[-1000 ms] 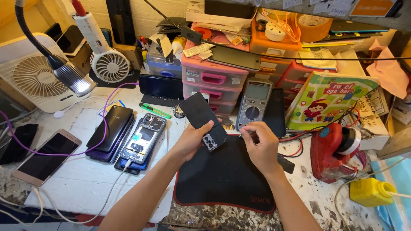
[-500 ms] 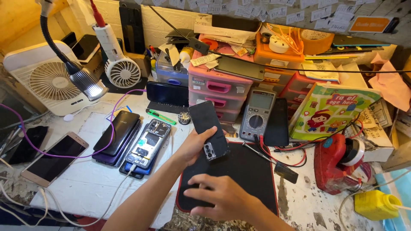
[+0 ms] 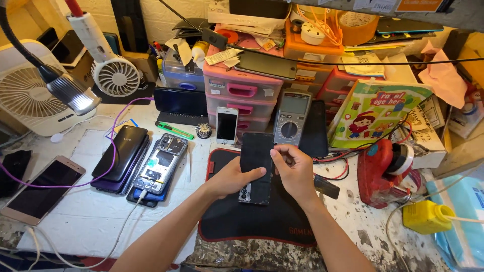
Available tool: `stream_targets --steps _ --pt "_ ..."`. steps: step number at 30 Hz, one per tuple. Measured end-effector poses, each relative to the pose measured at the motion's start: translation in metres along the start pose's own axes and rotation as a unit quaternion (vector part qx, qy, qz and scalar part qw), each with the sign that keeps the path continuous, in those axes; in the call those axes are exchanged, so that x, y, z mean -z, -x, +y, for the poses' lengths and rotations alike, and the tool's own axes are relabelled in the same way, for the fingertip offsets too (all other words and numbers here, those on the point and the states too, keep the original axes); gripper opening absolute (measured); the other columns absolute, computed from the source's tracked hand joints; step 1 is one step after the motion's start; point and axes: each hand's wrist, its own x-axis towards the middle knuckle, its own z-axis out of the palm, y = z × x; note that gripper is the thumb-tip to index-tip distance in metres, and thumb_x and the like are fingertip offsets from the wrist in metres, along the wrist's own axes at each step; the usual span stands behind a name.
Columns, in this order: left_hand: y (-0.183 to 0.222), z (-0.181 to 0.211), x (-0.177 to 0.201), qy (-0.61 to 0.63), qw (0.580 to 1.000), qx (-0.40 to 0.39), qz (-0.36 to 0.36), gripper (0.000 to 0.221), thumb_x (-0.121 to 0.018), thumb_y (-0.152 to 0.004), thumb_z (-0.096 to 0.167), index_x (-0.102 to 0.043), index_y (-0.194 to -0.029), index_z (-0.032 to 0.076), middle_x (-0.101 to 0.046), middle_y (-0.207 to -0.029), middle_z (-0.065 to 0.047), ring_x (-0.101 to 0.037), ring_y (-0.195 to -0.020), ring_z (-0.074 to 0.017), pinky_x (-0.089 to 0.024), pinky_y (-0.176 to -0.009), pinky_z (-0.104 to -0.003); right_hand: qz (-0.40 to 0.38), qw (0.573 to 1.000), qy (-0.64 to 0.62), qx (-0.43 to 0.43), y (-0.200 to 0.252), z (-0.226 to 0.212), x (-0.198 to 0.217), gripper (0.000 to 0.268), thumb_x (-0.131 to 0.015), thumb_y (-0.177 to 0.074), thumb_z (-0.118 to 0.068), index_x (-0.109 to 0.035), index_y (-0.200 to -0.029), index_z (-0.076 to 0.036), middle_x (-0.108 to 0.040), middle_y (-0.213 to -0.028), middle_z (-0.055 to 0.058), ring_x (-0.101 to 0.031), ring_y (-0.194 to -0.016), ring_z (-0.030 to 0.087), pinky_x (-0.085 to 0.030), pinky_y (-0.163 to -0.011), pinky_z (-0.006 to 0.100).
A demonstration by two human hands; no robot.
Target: Repairing a mobile phone by inspecting components and assembling the back cover on a workbench.
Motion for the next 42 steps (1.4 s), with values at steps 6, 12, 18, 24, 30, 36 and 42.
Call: stream_targets --steps 6,12,18,24,30,36,42 --pt "0.009 0.006 -0.004 -0.014 1.000 0.010 -0.017 0.047 -0.078 -0.092 0.022 -0.062 -0.122 -0.010 -0.074 -0.096 -0.024 -0.076 -0.087 -0.0323 -0.063 -0.063 -0.044 0.035 0.999 -0.001 0.020 -0.003 -0.007 0.002 0.015 -0.069 -0.099 -0.014 -0.076 -0.095 -0.002 -0.063 -0.060 0.007 -0.059 -0.047 0.012 -0.047 -0.050 0.023" --pt "0.028 0.019 -0.025 0.049 0.999 0.018 0.011 0.047 -0.077 -0.093 0.023 -0.062 -0.122 -0.011 -0.074 -0.092 -0.026 -0.076 -0.081 -0.0315 -0.062 -0.060 -0.042 -0.004 0.992 0.109 0.063 0.000 -0.017 -0.002 0.019 -0.066 -0.101 -0.018 -0.077 -0.095 -0.004 -0.065 -0.060 0.010 -0.064 -0.050 0.020 -0.050 -0.050 0.028" --pt "0.017 0.007 -0.009 -0.075 0.997 -0.004 0.028 0.031 -0.069 -0.097 0.023 -0.074 -0.104 -0.007 -0.075 -0.078 -0.020 -0.076 -0.072 -0.0263 -0.060 -0.054 -0.035 0.014 0.976 0.200 0.088 -0.004 -0.006 -0.005 0.016 -0.067 -0.100 -0.019 -0.076 -0.100 -0.006 -0.069 -0.072 0.012 -0.067 -0.059 0.024 -0.053 -0.056 0.029" --pt "0.025 0.014 -0.023 -0.070 0.997 0.009 0.015 0.028 -0.067 -0.098 0.020 -0.075 -0.101 -0.007 -0.073 -0.072 -0.018 -0.074 -0.065 -0.0234 -0.059 -0.053 -0.032 -0.001 0.951 0.293 0.098 -0.002 0.013 -0.002 0.015 -0.066 -0.100 -0.018 -0.074 -0.099 -0.006 -0.068 -0.074 0.013 -0.068 -0.061 0.024 -0.054 -0.057 0.028" --pt "0.026 0.013 -0.022 -0.029 0.999 0.035 -0.002 0.029 -0.067 -0.097 0.017 -0.070 -0.106 -0.010 -0.073 -0.075 -0.021 -0.074 -0.065 -0.0247 -0.058 -0.049 -0.033 -0.018 0.926 0.357 0.122 -0.001 0.025 0.002 0.012 -0.065 -0.097 -0.018 -0.070 -0.089 -0.010 -0.062 -0.070 0.009 -0.067 -0.060 0.026 -0.055 -0.057 0.030" --pt "0.039 0.029 -0.022 0.124 0.991 0.051 0.002 0.041 -0.071 -0.095 0.012 -0.052 -0.121 -0.013 -0.068 -0.081 -0.024 -0.074 -0.071 -0.0291 -0.061 -0.052 -0.037 0.029 0.907 0.390 0.157 -0.011 0.009 0.016 0.012 -0.061 -0.097 -0.015 -0.062 -0.086 -0.009 -0.055 -0.069 0.009 -0.066 -0.060 0.032 -0.053 -0.053 0.039" --pt "0.024 0.005 -0.008 0.166 0.981 0.033 -0.090 0.034 -0.061 -0.094 -0.002 -0.050 -0.125 -0.010 -0.070 -0.090 -0.029 -0.074 -0.075 -0.0424 -0.063 -0.052 -0.045 0.060 0.879 0.464 0.093 -0.023 0.022 0.048 0.032 -0.066 -0.103 -0.029 -0.061 -0.074 -0.018 -0.054 -0.064 -0.001 -0.062 -0.056 0.020 -0.049 -0.054 0.027"
